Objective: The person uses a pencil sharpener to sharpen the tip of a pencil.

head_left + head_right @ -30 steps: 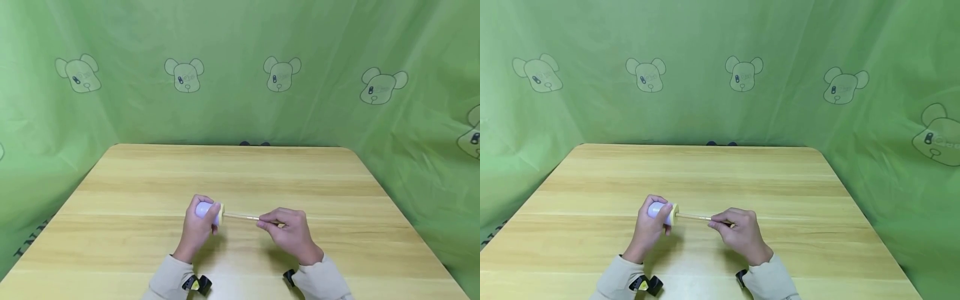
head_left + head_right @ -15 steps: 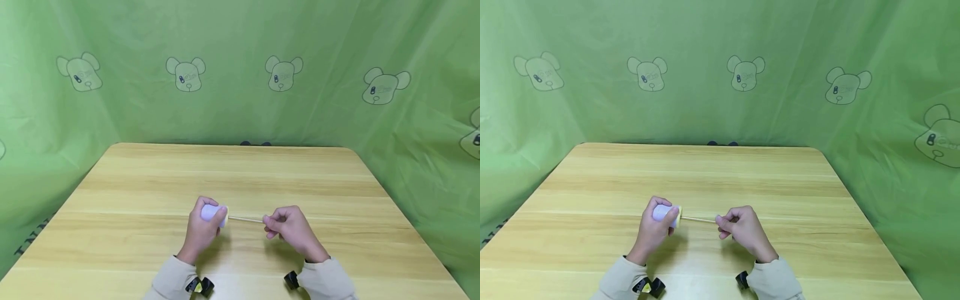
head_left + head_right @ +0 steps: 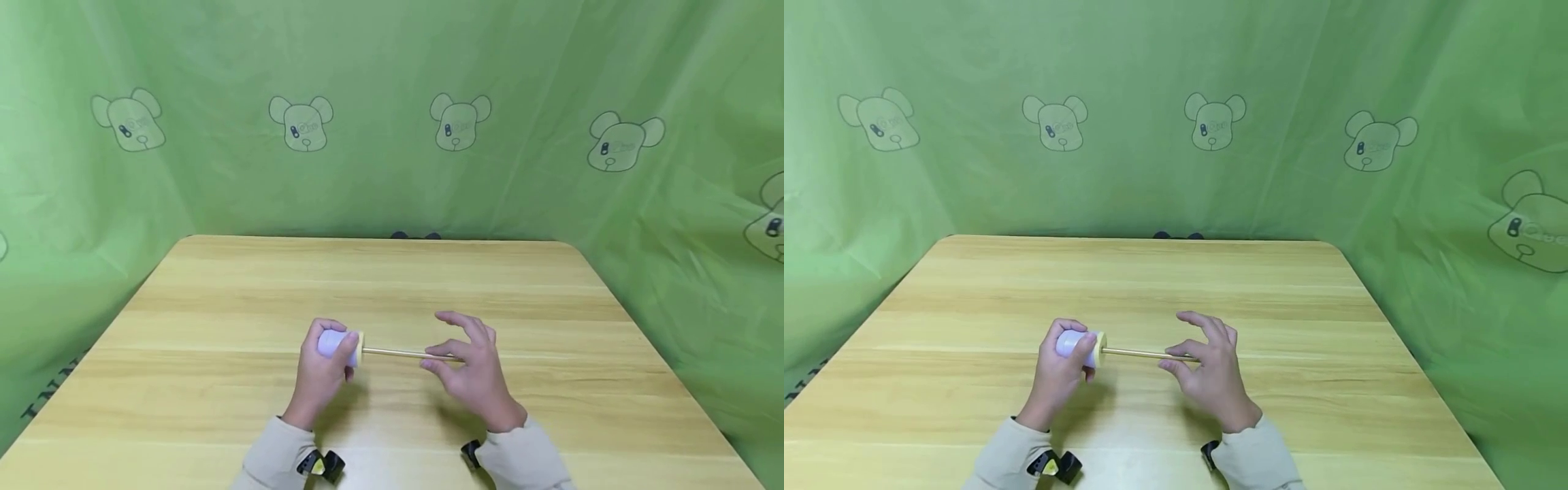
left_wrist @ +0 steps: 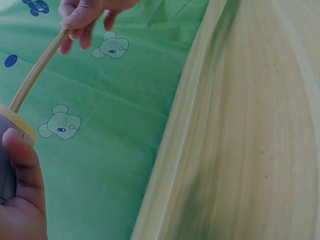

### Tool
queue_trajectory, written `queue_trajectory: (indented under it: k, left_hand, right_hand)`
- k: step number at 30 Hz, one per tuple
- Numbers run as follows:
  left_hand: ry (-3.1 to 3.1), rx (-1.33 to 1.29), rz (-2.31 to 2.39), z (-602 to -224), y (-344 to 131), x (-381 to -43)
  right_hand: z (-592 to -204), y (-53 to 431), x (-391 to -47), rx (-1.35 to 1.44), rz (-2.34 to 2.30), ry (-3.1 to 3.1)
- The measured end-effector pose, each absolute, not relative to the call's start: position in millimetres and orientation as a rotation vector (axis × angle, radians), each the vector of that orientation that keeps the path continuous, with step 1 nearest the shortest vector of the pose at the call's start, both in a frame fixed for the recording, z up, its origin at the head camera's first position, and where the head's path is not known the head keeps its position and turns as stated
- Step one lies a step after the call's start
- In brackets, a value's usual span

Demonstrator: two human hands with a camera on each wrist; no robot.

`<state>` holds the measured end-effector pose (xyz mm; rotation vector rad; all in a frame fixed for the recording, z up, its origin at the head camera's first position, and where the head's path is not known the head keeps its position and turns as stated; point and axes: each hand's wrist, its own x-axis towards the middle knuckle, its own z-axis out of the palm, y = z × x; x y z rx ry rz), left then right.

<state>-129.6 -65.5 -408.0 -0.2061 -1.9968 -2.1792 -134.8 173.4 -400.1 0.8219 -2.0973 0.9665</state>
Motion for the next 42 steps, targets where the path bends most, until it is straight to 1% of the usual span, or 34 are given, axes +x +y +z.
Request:
queue_trajectory:
  k: [4,14,20,27,31,34,42]
  left_hand:
    - [-1.986,-0.179,-2.214,-408.7,-66.4,-129.9]
    - [-2.011,-0.169,-2.235,-409.9,-64.1,-129.6]
    - [-2.031,-0.183,-2.187,-411.1,-61.7,-129.8]
    - [-2.111,-0.221,-2.091,-411.2,-59.4,-126.8]
    - [-2.094,-0.222,-2.063,-410.5,-60.6,-125.9]
    - [-2.066,-0.196,-2.075,-409.2,-62.1,-127.6]
    - [-2.024,-0.135,-2.11,-409.8,-62.0,-128.7]
  right_hand:
    - [-402.4,171.0,-136.5,0.889,0.916,-2.003]
    - [-402.0,170.4,-136.2,0.968,0.999,-2.018]
    - [-399.6,172.3,-134.4,0.866,1.113,-2.192]
    - [-386.0,180.4,-130.1,0.677,1.409,-2.67]
    - [-387.1,180.4,-132.5,0.691,1.485,-2.646]
    - [-391.4,177.8,-135.3,0.741,1.377,-2.474]
    - [-405.6,168.9,-141.8,0.697,0.917,-2.107]
